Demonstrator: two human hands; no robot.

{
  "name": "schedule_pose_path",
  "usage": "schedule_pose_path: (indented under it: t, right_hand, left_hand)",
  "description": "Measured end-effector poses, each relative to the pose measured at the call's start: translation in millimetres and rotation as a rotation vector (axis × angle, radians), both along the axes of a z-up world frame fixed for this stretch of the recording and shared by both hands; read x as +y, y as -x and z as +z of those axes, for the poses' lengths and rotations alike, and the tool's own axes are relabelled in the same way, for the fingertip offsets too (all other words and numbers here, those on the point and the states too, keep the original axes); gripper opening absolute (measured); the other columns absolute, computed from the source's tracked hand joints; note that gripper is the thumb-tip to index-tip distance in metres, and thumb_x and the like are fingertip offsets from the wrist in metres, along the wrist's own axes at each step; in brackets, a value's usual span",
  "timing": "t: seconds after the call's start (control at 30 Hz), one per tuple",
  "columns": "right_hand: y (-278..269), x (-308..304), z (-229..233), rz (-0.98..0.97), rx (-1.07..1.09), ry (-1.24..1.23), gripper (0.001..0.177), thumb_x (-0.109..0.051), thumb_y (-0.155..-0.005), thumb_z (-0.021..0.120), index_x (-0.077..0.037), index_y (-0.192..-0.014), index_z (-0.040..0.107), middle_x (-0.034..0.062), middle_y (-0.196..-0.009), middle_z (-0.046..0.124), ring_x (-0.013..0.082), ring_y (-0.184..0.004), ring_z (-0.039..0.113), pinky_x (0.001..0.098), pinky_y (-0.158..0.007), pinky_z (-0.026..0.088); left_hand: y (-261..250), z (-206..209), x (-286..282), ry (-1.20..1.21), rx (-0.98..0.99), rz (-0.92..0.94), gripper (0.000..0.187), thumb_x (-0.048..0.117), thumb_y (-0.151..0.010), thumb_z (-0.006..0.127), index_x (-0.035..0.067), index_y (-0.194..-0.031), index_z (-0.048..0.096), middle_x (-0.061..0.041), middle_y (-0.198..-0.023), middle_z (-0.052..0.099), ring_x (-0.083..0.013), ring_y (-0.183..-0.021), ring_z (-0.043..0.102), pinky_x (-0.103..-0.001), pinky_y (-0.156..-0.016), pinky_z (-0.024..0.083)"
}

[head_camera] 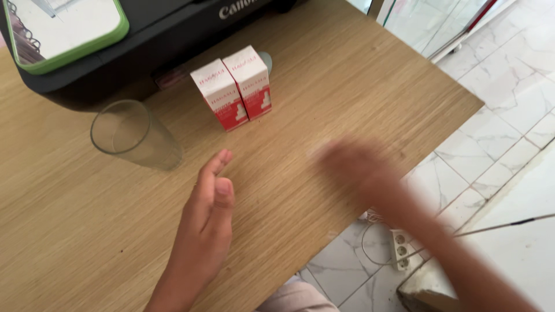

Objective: The person wipes a wooden table surface with a white tissue, moving a cardboard box and a light blue bag to access different areas. They also wipe a small green and white rectangular tin and a clear glass cup before placing them back on the table.

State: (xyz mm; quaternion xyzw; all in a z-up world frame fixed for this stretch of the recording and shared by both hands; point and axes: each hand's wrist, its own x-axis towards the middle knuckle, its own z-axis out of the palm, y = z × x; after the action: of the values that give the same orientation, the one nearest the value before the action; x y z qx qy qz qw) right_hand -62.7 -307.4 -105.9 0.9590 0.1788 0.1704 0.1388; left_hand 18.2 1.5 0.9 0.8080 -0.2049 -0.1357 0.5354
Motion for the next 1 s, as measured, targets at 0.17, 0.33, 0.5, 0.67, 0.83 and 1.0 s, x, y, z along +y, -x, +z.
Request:
schedule_pose_path:
  t: [0.17, 0.33, 0.5, 0.67, 0.83, 1.0]
  right_hand:
    - [-8, -135, 52, -0.592, -0.17, -0.255, 0.035, 0.002, -0.102, 0.053, -0.011, -0.131, 0.069, 0.0116, -0.134, 0.07, 0.0281, -0.127, 0.067, 0.0427, -0.104, 0.054]
    - [20, -2, 30, -0.046, -0.038, -0.529, 0.039, -0.001, -0.105, 0.044, -0.008, -0.141, 0.058, 0.0119, -0.141, 0.063, 0.0265, -0.128, 0.064, 0.0398, -0.108, 0.053]
    - [56, 110, 40, 0.57, 0.239, -0.65, 0.034, -0.017, -0.108, 0.053, -0.004, -0.14, 0.056, 0.0088, -0.154, 0.052, 0.0262, -0.145, 0.054, 0.0444, -0.12, 0.047]
    - [48, -20, 24, 0.017, 0.384, -0.948, 0.056, 0.009, -0.087, 0.047, -0.004, -0.142, 0.054, 0.0109, -0.147, 0.06, 0.0233, -0.137, 0.054, 0.0362, -0.112, 0.044]
    - [38, -156, 65, -0.422, -0.35, -0.186, 0.045, 0.013, -0.093, 0.044, -0.016, -0.125, 0.057, 0.0088, -0.118, 0.072, 0.032, -0.111, 0.074, 0.0372, -0.093, 0.059]
    - [-7, -72, 29, -0.311, -0.341, 1.078, 0.052, -0.015, -0.097, 0.045, -0.017, -0.149, 0.044, 0.0053, -0.15, 0.054, 0.0211, -0.129, 0.059, 0.035, -0.085, 0.056]
  left_hand:
    - [-5, 7, -15, -0.002, 0.028, -0.076, 0.08, 0.059, -0.102, 0.03, -0.001, -0.154, 0.035, -0.02, -0.161, 0.043, -0.0319, -0.149, 0.043, -0.042, -0.117, 0.033]
    - [-15, 11, -31, 0.029, -0.025, -0.112, 0.083, 0.061, -0.102, 0.031, -0.003, -0.154, 0.035, -0.022, -0.16, 0.044, -0.0319, -0.147, 0.046, -0.042, -0.116, 0.036]
    - [-19, 2, -45, 0.026, -0.077, -0.172, 0.084, 0.063, -0.103, 0.031, -0.005, -0.153, 0.036, -0.024, -0.157, 0.046, -0.0298, -0.139, 0.051, -0.041, -0.112, 0.038]
    - [-19, -1, -64, 0.0, -0.067, -0.235, 0.082, 0.063, -0.104, 0.033, -0.003, -0.154, 0.036, -0.024, -0.151, 0.05, -0.0251, -0.115, 0.062, -0.039, -0.101, 0.045]
    - [-25, -6, -90, -0.094, 0.018, -0.259, 0.08, 0.059, -0.104, 0.038, 0.004, -0.162, 0.037, -0.02, -0.143, 0.063, -0.0327, -0.098, 0.069, -0.04, -0.095, 0.053]
    - [-38, -16, -117, 0.081, -0.19, -0.241, 0.074, 0.053, -0.106, 0.036, -0.005, -0.151, 0.036, -0.027, -0.152, 0.048, -0.0375, -0.14, 0.048, -0.043, -0.114, 0.035]
